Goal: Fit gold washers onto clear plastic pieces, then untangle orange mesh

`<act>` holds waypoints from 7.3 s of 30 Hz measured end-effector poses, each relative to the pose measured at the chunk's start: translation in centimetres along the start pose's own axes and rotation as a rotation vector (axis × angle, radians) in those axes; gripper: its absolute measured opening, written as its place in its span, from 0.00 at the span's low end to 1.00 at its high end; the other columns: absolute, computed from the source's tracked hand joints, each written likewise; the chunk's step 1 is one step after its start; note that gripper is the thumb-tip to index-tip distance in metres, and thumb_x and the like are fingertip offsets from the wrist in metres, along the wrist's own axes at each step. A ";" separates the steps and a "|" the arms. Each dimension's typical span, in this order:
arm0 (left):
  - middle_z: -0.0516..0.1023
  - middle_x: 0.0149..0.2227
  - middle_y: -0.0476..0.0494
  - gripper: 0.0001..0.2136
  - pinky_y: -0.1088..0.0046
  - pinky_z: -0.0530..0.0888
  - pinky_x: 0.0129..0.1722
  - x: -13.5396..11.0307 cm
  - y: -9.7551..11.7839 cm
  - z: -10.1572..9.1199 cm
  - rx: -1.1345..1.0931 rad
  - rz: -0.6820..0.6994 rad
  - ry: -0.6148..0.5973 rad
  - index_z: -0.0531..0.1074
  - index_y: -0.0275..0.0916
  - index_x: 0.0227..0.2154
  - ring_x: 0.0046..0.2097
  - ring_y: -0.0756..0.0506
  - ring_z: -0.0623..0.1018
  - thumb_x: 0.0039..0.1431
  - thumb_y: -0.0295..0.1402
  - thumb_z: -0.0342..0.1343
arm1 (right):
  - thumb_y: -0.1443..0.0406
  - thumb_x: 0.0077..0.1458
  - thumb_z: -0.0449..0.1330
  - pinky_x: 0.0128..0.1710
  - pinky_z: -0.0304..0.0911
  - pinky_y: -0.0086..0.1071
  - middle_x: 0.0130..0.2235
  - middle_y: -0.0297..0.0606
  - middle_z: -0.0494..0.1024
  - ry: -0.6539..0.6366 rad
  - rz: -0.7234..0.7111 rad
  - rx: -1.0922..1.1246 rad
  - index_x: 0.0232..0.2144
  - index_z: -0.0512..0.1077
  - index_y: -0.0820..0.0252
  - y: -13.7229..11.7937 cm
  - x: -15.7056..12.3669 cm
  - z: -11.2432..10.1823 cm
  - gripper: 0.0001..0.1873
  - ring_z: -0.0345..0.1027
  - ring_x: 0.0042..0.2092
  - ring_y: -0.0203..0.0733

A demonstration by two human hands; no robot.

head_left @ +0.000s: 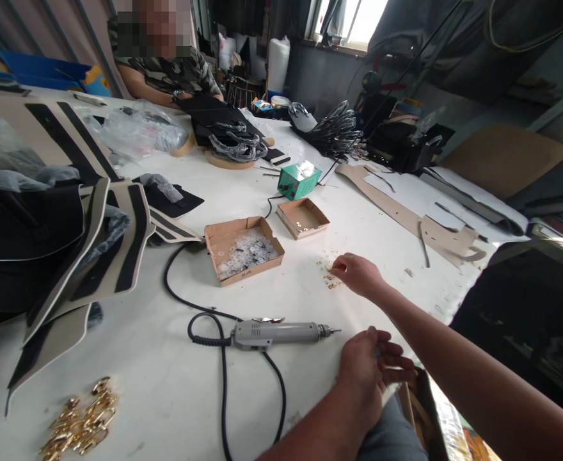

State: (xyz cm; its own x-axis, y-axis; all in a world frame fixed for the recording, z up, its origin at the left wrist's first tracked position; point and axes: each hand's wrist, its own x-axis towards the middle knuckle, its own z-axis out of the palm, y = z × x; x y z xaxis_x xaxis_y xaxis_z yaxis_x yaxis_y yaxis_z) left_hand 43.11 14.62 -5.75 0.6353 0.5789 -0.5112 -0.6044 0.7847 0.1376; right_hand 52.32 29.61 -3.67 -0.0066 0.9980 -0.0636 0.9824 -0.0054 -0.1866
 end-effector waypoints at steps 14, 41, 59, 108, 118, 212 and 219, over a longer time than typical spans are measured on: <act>0.77 0.31 0.37 0.19 0.61 0.76 0.38 0.0 0.8 0.2 -0.107 -0.040 -0.033 0.71 0.29 0.37 0.32 0.41 0.80 0.69 0.42 0.43 | 0.57 0.63 0.60 0.33 0.63 0.32 0.37 0.36 0.78 0.134 -0.124 0.253 0.36 0.79 0.54 1.6 -8.2 -5.1 0.11 0.70 0.34 0.40; 0.77 0.28 0.43 0.16 0.65 0.74 0.37 0.1 0.7 -0.3 -0.159 -0.042 -0.110 0.73 0.30 0.36 0.26 0.48 0.74 0.70 0.37 0.45 | 0.62 0.67 0.60 0.46 0.57 0.42 0.42 0.35 0.77 0.041 -0.343 0.019 0.37 0.77 0.52 3.0 -16.2 -4.4 0.05 0.68 0.45 0.45; 0.80 0.36 0.33 0.19 0.61 0.73 0.41 0.2 0.4 -0.7 -0.086 -0.078 -0.085 0.70 0.28 0.43 0.34 0.38 0.82 0.69 0.41 0.43 | 0.61 0.61 0.63 0.40 0.61 0.33 0.39 0.36 0.77 0.104 -0.087 0.206 0.31 0.76 0.57 -0.3 -0.6 -1.6 0.08 0.70 0.40 0.42; 0.78 0.35 0.32 0.22 0.64 0.70 0.37 0.8 0.4 -0.6 -0.095 -0.084 -0.137 0.73 0.26 0.42 0.33 0.40 0.79 0.69 0.41 0.41 | 0.64 0.60 0.62 0.45 0.51 0.40 0.37 0.36 0.79 0.190 -0.205 -0.052 0.31 0.81 0.51 -0.8 1.0 0.8 0.08 0.69 0.42 0.44; 0.77 0.34 0.34 0.22 0.64 0.70 0.37 1.0 0.2 -0.8 -0.099 -0.088 -0.134 0.73 0.26 0.41 0.32 0.41 0.78 0.68 0.42 0.42 | 0.63 0.62 0.61 0.45 0.50 0.42 0.39 0.37 0.80 0.162 -0.278 -0.172 0.33 0.82 0.51 -1.5 0.4 0.4 0.09 0.68 0.42 0.46; 0.73 0.27 0.42 0.15 0.66 0.76 0.31 0.4 -0.8 -0.3 0.266 0.155 -0.085 0.70 0.30 0.39 0.27 0.44 0.78 0.67 0.38 0.44 | 0.62 0.57 0.60 0.34 0.60 0.34 0.33 0.33 0.78 -0.285 -0.121 -0.030 0.28 0.77 0.52 2.1 -13.1 -7.2 0.08 0.71 0.34 0.40; 0.73 0.28 0.43 0.13 0.66 0.76 0.31 0.0 -0.4 -0.3 0.202 0.170 -0.046 0.67 0.34 0.33 0.27 0.45 0.77 0.67 0.37 0.43 | 0.63 0.57 0.59 0.33 0.60 0.34 0.33 0.31 0.78 -0.357 -0.177 -0.065 0.30 0.77 0.51 2.3 -11.8 -7.8 0.07 0.71 0.33 0.40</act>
State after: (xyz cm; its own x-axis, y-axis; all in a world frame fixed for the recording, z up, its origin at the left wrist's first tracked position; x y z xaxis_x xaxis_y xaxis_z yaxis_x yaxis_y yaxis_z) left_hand 43.22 14.21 -6.06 0.5568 0.7123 -0.4274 -0.5990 0.7007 0.3875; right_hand 56.09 18.37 4.32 -0.2301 0.8981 -0.3748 0.9699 0.1801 -0.1639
